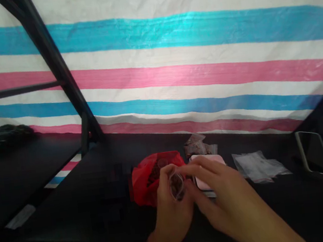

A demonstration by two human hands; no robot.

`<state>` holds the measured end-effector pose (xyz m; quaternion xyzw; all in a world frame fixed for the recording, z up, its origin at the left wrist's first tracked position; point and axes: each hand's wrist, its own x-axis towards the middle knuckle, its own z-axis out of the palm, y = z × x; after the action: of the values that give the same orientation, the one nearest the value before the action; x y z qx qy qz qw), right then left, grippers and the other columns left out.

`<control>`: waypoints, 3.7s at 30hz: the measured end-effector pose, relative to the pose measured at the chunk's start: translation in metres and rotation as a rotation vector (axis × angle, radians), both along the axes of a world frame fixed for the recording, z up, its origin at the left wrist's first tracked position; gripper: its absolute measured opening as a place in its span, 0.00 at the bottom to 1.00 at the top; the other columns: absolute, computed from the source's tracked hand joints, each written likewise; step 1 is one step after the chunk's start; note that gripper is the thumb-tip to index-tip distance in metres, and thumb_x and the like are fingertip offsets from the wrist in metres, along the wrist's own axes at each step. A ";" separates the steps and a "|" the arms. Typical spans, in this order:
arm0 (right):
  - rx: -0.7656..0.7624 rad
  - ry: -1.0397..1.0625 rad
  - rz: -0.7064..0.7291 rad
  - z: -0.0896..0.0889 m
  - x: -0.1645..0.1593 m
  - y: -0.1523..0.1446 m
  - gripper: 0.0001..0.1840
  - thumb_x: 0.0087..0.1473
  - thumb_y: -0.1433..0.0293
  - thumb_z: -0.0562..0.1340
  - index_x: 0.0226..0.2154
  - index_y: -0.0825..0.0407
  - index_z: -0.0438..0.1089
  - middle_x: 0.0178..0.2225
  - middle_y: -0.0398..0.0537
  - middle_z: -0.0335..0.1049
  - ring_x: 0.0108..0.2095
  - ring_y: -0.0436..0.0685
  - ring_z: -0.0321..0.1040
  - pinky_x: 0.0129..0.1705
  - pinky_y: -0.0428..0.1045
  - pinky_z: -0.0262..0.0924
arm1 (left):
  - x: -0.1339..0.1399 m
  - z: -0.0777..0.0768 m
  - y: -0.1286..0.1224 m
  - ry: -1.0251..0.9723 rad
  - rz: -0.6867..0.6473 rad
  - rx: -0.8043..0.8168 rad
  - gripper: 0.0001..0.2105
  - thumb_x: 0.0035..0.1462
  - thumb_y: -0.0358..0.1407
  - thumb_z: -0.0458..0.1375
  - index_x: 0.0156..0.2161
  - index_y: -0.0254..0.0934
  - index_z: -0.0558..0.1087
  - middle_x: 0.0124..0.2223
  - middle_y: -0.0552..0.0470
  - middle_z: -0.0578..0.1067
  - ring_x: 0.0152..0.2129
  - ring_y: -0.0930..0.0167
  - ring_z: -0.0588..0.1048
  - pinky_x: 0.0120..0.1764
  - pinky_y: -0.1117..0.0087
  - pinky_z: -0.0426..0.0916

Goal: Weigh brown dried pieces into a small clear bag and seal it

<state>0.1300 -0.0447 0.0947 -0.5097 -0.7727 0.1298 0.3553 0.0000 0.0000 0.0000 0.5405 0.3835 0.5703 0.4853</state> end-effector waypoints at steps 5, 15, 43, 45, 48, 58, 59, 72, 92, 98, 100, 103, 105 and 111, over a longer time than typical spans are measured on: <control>-0.184 0.309 0.006 -0.031 0.019 0.046 0.14 0.65 0.66 0.64 0.51 0.46 0.80 0.36 0.44 0.75 0.33 0.53 0.67 0.35 0.47 0.63 | 0.011 0.009 0.004 -0.051 -0.102 -0.032 0.21 0.59 0.36 0.64 0.51 0.43 0.58 0.42 0.54 0.78 0.37 0.70 0.82 0.41 0.69 0.77; -0.181 0.700 -0.233 -0.070 0.065 0.055 0.17 0.57 0.53 0.69 0.35 0.50 0.78 0.33 0.48 0.78 0.33 0.57 0.72 0.37 0.50 0.63 | 0.013 -0.002 0.009 0.226 -0.086 0.150 0.09 0.66 0.37 0.59 0.50 0.43 0.66 0.46 0.50 0.80 0.42 0.68 0.81 0.44 0.67 0.75; 0.127 0.399 -0.764 -0.095 0.123 0.052 0.22 0.60 0.54 0.58 0.36 0.52 0.82 0.40 0.58 0.82 0.41 0.65 0.75 0.44 0.58 0.67 | 0.004 0.006 -0.013 1.416 0.061 0.053 0.14 0.70 0.33 0.49 0.41 0.42 0.78 0.38 0.49 0.84 0.28 0.61 0.83 0.25 0.67 0.66; 0.124 0.400 -0.775 -0.094 0.123 0.052 0.22 0.60 0.55 0.58 0.37 0.52 0.82 0.39 0.57 0.82 0.40 0.64 0.75 0.44 0.57 0.67 | 0.001 0.006 -0.013 1.503 0.075 0.067 0.15 0.70 0.33 0.48 0.42 0.41 0.79 0.38 0.46 0.84 0.29 0.60 0.83 0.25 0.67 0.66; 0.116 0.399 -0.767 -0.093 0.121 0.052 0.20 0.61 0.57 0.58 0.36 0.51 0.82 0.38 0.56 0.82 0.39 0.63 0.75 0.42 0.55 0.67 | 0.000 0.001 -0.009 1.490 0.080 0.161 0.16 0.70 0.32 0.47 0.41 0.39 0.80 0.40 0.43 0.84 0.39 0.57 0.83 0.34 0.64 0.73; 0.103 0.378 -0.718 -0.101 0.117 0.056 0.22 0.62 0.55 0.57 0.36 0.51 0.81 0.39 0.55 0.82 0.40 0.63 0.75 0.44 0.56 0.68 | 0.023 0.003 0.008 1.215 -0.026 0.078 0.13 0.68 0.29 0.50 0.35 0.38 0.75 0.38 0.44 0.81 0.42 0.58 0.80 0.48 0.57 0.73; 0.103 0.369 -0.714 -0.101 0.118 0.058 0.22 0.62 0.54 0.57 0.36 0.51 0.81 0.40 0.56 0.82 0.41 0.64 0.75 0.46 0.56 0.67 | 0.024 0.003 0.008 1.179 -0.026 0.072 0.12 0.67 0.29 0.50 0.34 0.38 0.74 0.38 0.45 0.81 0.42 0.59 0.81 0.49 0.58 0.73; -0.106 0.345 -0.765 -0.109 0.128 0.068 0.39 0.68 0.42 0.45 0.39 0.49 0.82 0.37 0.59 0.84 0.42 0.69 0.80 0.46 0.60 0.69 | 0.023 -0.024 0.003 0.984 -0.080 0.145 0.22 0.70 0.32 0.44 0.52 0.36 0.80 0.53 0.40 0.82 0.52 0.57 0.80 0.62 0.49 0.68; -0.181 0.244 -0.586 -0.091 0.115 0.051 0.18 0.58 0.54 0.61 0.30 0.48 0.78 0.32 0.51 0.80 0.38 0.64 0.75 0.46 0.57 0.65 | 0.020 -0.008 0.004 0.946 -0.006 0.087 0.14 0.67 0.32 0.49 0.42 0.40 0.78 0.46 0.45 0.81 0.46 0.58 0.80 0.50 0.54 0.73; -0.214 0.225 -0.592 -0.089 0.112 0.051 0.18 0.57 0.55 0.59 0.33 0.50 0.77 0.32 0.51 0.78 0.36 0.62 0.74 0.42 0.54 0.65 | 0.021 -0.016 0.012 0.759 0.097 0.190 0.13 0.69 0.36 0.49 0.47 0.39 0.77 0.47 0.46 0.80 0.45 0.59 0.81 0.49 0.57 0.74; -0.221 0.195 -0.620 -0.088 0.112 0.051 0.17 0.56 0.56 0.60 0.32 0.50 0.78 0.31 0.52 0.77 0.36 0.63 0.73 0.42 0.56 0.63 | 0.023 -0.020 0.014 0.730 0.101 0.218 0.13 0.70 0.37 0.50 0.48 0.40 0.77 0.47 0.46 0.80 0.45 0.60 0.81 0.48 0.57 0.75; -0.243 0.173 -0.626 -0.088 0.111 0.050 0.17 0.55 0.55 0.60 0.30 0.50 0.78 0.29 0.52 0.76 0.33 0.63 0.72 0.40 0.56 0.61 | 0.025 -0.023 0.016 0.710 0.056 0.217 0.14 0.71 0.38 0.50 0.48 0.41 0.78 0.47 0.47 0.80 0.45 0.60 0.81 0.48 0.58 0.75; -0.257 0.170 -0.613 -0.087 0.110 0.049 0.17 0.55 0.56 0.60 0.29 0.49 0.78 0.28 0.51 0.76 0.32 0.63 0.72 0.39 0.55 0.61 | 0.027 -0.025 0.016 0.691 0.015 0.197 0.14 0.71 0.38 0.49 0.48 0.41 0.78 0.47 0.46 0.79 0.46 0.60 0.81 0.49 0.57 0.75; -0.228 0.308 -0.442 -0.077 0.101 0.046 0.16 0.57 0.56 0.60 0.29 0.48 0.76 0.29 0.48 0.76 0.34 0.61 0.71 0.39 0.53 0.63 | 0.032 -0.021 0.017 0.523 0.034 0.066 0.17 0.69 0.41 0.52 0.55 0.38 0.76 0.51 0.42 0.79 0.49 0.58 0.78 0.55 0.51 0.72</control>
<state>0.2308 0.0014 0.0177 -0.6766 -0.5603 0.2111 0.4286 0.0322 0.0173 -0.0210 0.6786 0.4862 0.4314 0.3420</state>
